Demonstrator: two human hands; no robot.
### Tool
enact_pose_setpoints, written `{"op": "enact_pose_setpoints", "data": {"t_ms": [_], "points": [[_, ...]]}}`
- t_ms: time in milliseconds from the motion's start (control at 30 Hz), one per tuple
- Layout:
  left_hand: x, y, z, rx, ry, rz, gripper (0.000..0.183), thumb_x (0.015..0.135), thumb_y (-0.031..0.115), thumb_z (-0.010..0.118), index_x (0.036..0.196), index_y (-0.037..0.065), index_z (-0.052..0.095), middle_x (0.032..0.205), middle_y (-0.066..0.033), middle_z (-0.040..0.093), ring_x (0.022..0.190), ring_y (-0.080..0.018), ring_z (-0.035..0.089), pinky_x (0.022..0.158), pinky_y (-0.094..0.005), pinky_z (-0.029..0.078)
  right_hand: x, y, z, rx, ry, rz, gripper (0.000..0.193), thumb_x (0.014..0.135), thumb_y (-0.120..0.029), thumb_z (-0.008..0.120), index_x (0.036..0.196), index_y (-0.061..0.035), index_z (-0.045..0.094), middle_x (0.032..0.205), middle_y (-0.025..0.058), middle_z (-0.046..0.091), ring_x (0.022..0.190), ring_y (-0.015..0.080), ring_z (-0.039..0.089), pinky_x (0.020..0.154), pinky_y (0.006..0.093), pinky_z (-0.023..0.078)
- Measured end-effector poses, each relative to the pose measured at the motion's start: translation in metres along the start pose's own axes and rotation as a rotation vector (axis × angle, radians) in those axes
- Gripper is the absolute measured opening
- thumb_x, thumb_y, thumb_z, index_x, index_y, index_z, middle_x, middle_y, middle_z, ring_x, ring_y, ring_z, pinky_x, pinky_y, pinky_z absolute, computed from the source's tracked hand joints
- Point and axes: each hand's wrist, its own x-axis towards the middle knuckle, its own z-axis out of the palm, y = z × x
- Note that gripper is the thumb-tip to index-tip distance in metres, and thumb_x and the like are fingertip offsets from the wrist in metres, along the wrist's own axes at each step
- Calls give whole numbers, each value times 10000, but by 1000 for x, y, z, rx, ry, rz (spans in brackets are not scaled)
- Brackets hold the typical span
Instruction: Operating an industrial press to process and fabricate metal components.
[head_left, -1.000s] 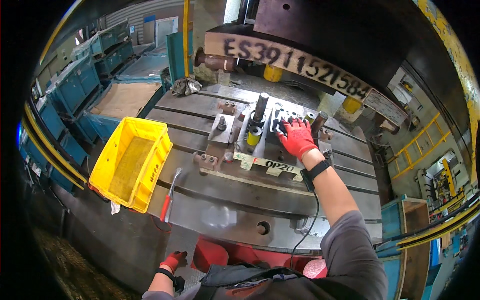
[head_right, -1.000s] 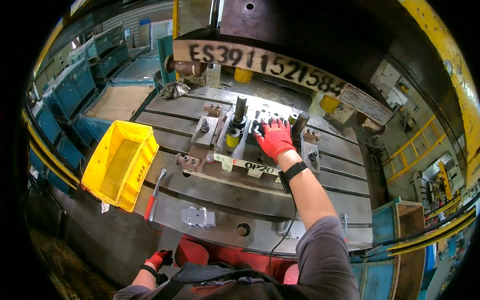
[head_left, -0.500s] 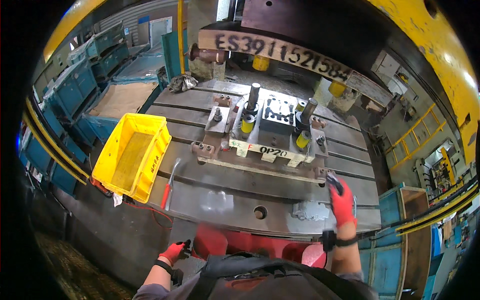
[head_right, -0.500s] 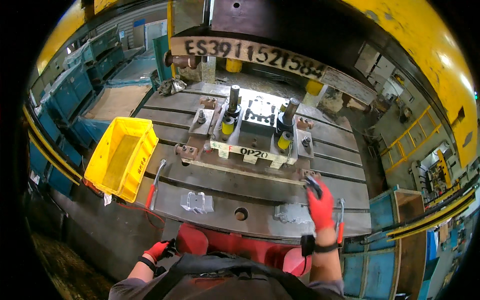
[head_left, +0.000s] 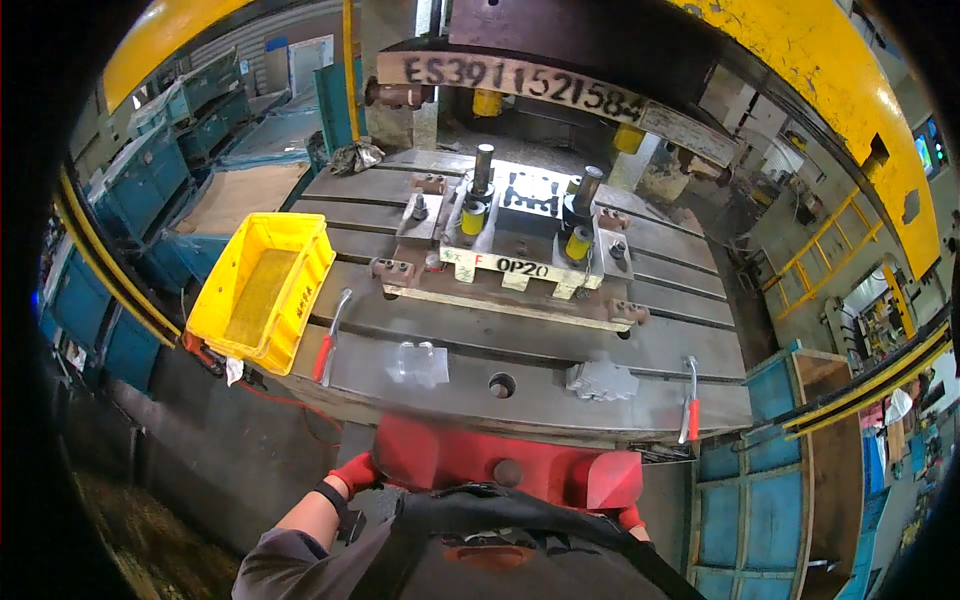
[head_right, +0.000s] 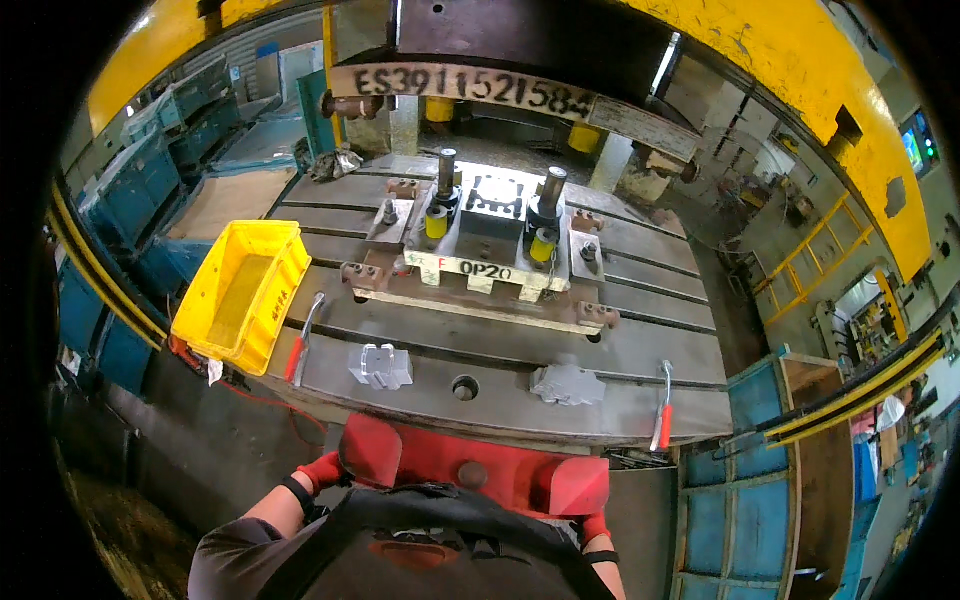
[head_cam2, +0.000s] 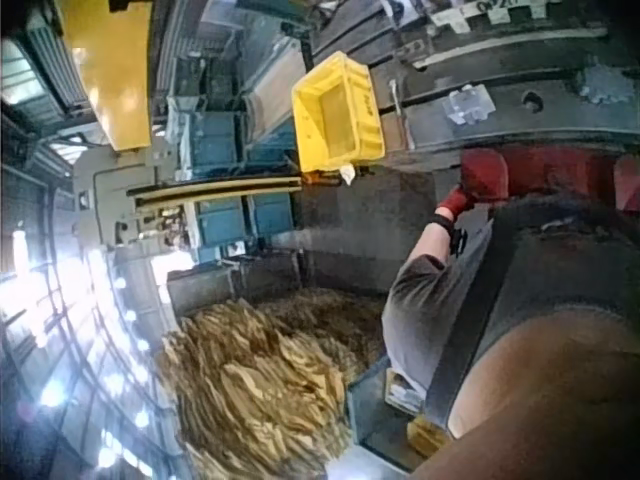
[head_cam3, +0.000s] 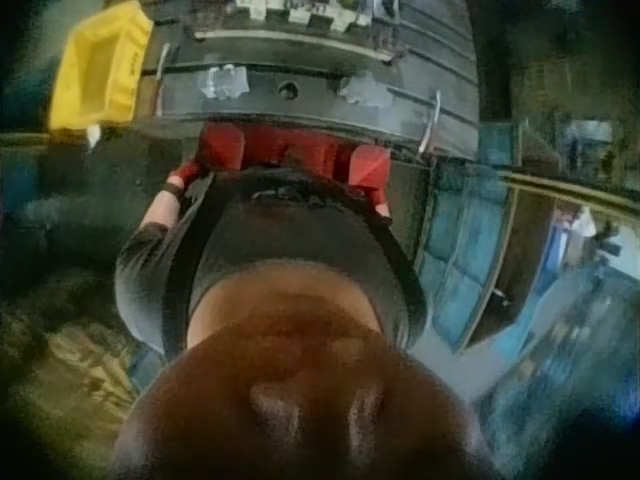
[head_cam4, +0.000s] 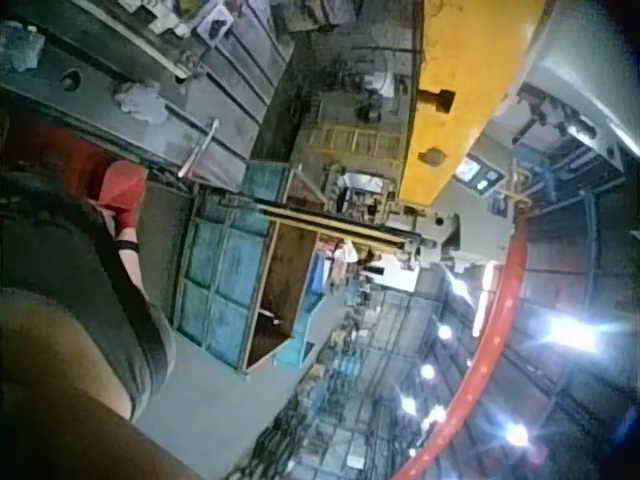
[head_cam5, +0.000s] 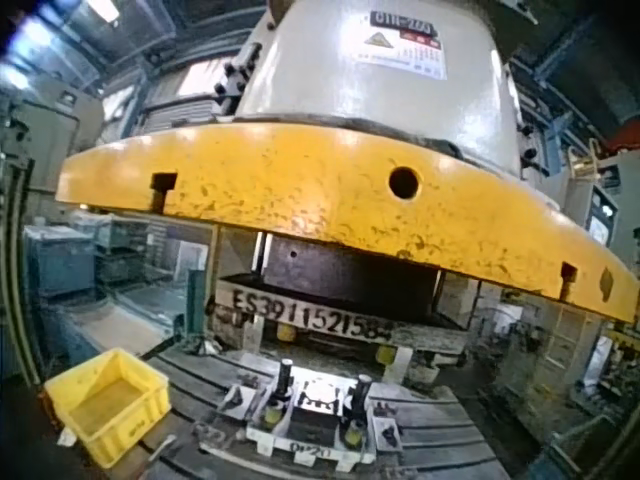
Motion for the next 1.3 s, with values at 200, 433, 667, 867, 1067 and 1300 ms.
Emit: {"op": "enact_pose_setpoints", "data": {"t_ms": [200, 433, 667, 867, 1067, 1300], "points": [[-11, 44, 14, 90, 122, 0, 323, 808, 176, 617, 1111, 71, 580, 900, -59, 623, 779, -146, 557, 661, -311, 454, 7, -7, 4, -35, -109, 7, 354, 899, -303, 480, 1047, -4, 598, 945, 89, 633, 873, 262, 589, 777, 367, 469], [3, 12, 9, 45, 86, -161, 404, 772, 337, 653, 1073, 70, 624, 874, -128, 660, 721, -200, 604, 619, -348, 480, 17, -10, 28, -61, -183, 15, 356, 878, -309, 513, 1017, 6, 606, 914, 98, 634, 848, 267, 593, 761, 368, 470], [8, 7, 10, 104, 114, -70, 363, 811, 348, 590, 965, 23, 640, 745, -111, 644, 611, -197, 592, 542, -333, 464, 17, -11, 39, -92, -214, 21, 361, 858, -315, 546, 987, 15, 614, 882, 107, 636, 824, 271, 597, 745, 370, 471], [15, -3, 5, 95, 79, -101, 370, 814, 352, 585, 935, 7, 637, 725, -106, 630, 602, -187, 591, 533, -319, 456, 18, -13, 34, -115, -234, 19, 366, 841, -320, 574, 961, 23, 622, 855, 115, 637, 803, 275, 600, 732, 372, 471], [16, 3, 6, -67, 50, -95, 374, 812, 356, 586, 928, 4, 636, 719, -106, 624, 598, -180, 589, 530, -310, 452, 14, -12, 17, -136, -229, 8, 374, 823, -325, 603, 935, 31, 629, 828, 123, 638, 782, 279, 604, 718, 373, 472], [6, -42, -25, 173, 29, 94, 391, 823, 365, 579, 975, 8, 635, 766, -101, 648, 648, -178, 609, 566, -317, 471, -11, -50, -24, -548, -99, -218, 385, 803, -331, 636, 905, 40, 637, 797, 132, 639, 757, 283, 608, 702, 375, 473]]}}
